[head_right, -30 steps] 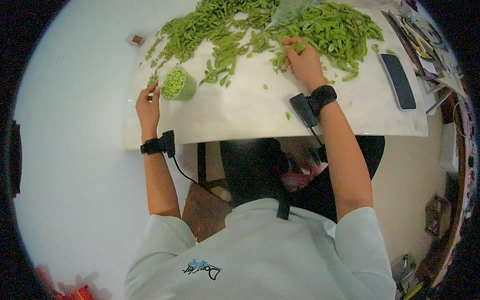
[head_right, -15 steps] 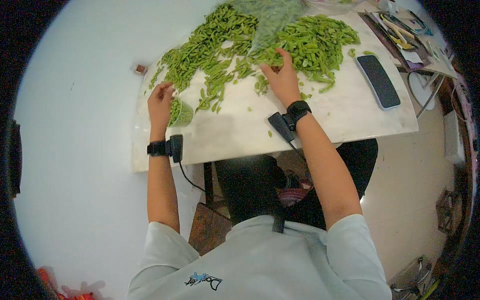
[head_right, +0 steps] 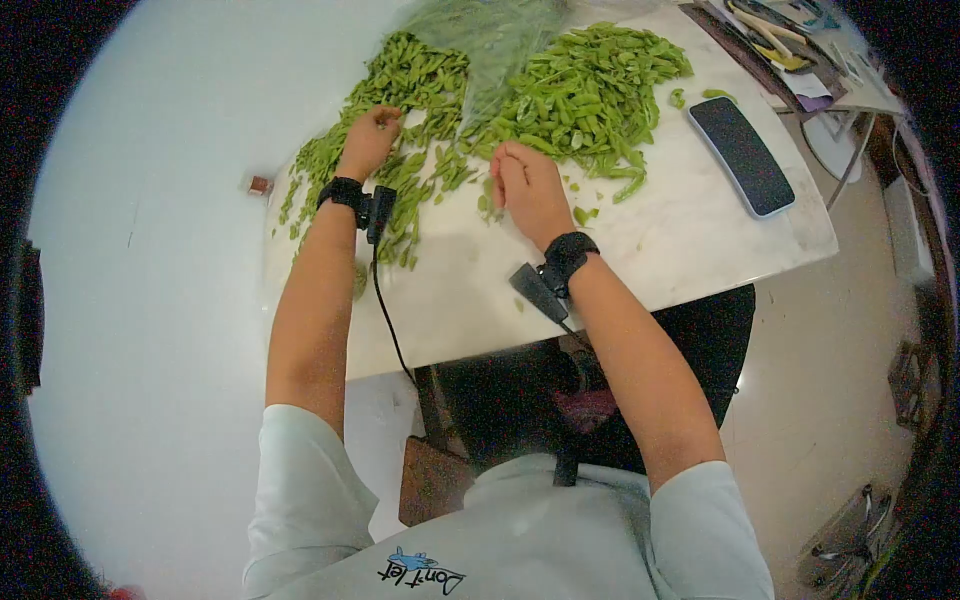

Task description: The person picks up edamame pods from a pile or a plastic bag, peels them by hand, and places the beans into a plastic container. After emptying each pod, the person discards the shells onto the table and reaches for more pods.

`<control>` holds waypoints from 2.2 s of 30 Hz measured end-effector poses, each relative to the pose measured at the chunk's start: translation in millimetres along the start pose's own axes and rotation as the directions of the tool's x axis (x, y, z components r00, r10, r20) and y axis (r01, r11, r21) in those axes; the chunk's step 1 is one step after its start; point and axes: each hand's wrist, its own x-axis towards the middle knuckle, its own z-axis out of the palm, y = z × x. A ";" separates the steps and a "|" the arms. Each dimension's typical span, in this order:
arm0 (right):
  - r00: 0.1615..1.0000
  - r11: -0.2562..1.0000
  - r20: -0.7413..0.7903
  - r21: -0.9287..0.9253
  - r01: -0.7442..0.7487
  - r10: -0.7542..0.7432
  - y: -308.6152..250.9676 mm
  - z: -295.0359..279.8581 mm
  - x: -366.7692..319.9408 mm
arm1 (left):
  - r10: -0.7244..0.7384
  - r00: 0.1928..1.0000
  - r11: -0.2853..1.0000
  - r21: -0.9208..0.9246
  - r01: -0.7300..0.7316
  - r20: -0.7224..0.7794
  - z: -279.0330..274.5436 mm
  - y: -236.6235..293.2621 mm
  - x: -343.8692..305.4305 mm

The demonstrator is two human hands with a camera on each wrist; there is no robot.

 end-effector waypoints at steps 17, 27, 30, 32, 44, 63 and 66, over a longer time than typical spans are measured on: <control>0.972 0.950 -0.229 -0.313 -0.019 -0.056 11.0 4.8 11.3 | -0.167 0.934 0.985 0.099 0.143 0.317 25.6 -19.9 29.6; 0.995 0.987 -0.099 -0.158 -0.006 -0.010 10.1 1.2 9.1 | -0.051 0.994 0.996 0.080 0.043 0.093 24.7 -28.6 4.3; 0.997 0.995 -0.077 -0.100 -0.021 0.013 10.2 2.3 8.8 | 0.021 0.992 0.999 0.030 -0.025 0.127 14.5 -29.1 -13.4; 0.997 0.988 -0.075 -0.151 0.009 -0.021 16.7 0.3 10.7 | 0.023 0.969 0.999 0.041 -0.034 0.247 11.6 -24.7 -26.9; 0.998 0.974 -0.052 -0.226 0.031 -0.044 18.6 -0.8 11.0 | 0.023 0.999 0.999 0.024 -0.024 0.023 16.9 -21.7 -62.0; 0.987 0.961 -0.046 -0.240 0.136 -0.151 1.7 9.7 8.7 | 0.009 0.995 0.333 -0.938 -0.100 -0.103 70.7 70.1 -105.1; 0.992 0.927 0.000 -0.358 0.115 -0.123 2.3 11.5 8.0 | 0.035 0.992 0.379 -0.917 -0.124 -0.120 68.5 69.0 -107.0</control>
